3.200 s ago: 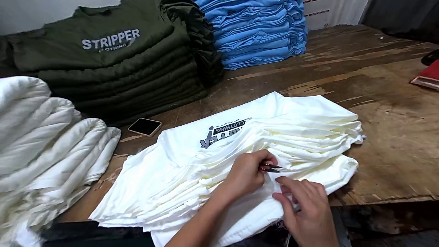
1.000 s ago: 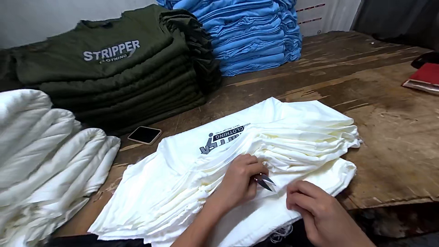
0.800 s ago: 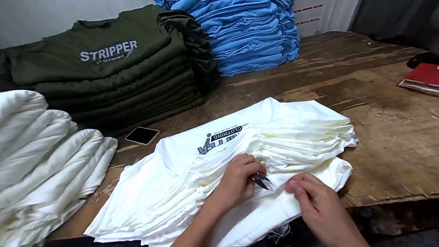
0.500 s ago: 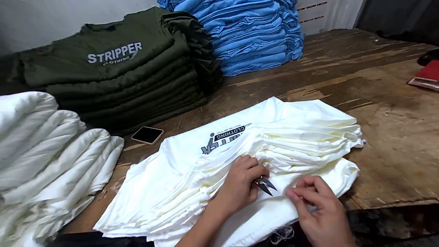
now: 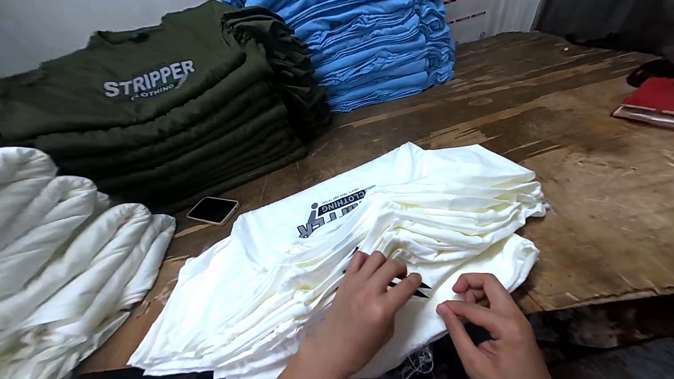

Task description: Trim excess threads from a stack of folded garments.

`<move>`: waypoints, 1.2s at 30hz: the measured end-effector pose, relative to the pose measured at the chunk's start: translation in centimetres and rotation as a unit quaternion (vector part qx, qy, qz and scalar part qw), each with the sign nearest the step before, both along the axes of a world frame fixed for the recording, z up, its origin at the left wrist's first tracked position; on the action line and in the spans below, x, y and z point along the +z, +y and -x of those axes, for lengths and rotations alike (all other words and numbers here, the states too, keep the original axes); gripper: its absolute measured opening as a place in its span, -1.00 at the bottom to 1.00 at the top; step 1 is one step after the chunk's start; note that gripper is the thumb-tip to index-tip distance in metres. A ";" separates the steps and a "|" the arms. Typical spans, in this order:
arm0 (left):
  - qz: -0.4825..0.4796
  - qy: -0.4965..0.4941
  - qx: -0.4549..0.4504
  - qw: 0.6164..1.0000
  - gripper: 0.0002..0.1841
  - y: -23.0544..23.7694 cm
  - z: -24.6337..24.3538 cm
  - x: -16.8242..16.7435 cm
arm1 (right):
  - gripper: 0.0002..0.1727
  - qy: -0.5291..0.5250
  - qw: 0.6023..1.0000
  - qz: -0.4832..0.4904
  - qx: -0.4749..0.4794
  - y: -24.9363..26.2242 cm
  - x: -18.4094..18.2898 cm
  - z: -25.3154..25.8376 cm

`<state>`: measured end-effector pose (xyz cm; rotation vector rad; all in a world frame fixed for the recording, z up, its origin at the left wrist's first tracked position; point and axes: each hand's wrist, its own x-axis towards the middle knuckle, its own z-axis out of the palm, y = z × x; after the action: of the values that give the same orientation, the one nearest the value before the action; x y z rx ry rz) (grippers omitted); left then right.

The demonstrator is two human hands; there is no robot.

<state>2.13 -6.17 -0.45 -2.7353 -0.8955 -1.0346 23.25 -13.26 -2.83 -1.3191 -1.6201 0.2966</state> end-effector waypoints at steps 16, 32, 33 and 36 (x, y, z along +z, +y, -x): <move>0.056 -0.123 0.134 0.982 -0.78 -1.2 -0.2 -0.7 | -0.56 -0.186 0.977 -0.060 -0.079 1.4 1.5 1.2; 0.310 -0.246 0.074 0.916 -0.81 -1.0 -3.4 -2.1 | -0.92 0.285 0.949 0.109 0.076 3.9 1.4 1.2; 0.277 -0.286 0.062 0.915 -0.85 -1.1 -3.6 -2.6 | -0.92 0.276 0.952 0.104 0.084 3.8 1.3 1.1; 0.152 -0.340 0.048 0.927 -0.89 -2.0 -3.6 -3.3 | -0.93 0.257 0.957 0.079 0.108 3.4 0.6 0.7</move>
<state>5.68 -8.15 -3.80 -2.5128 -1.3520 -2.0332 22.54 -9.85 -2.21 -1.0623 -1.3087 0.8448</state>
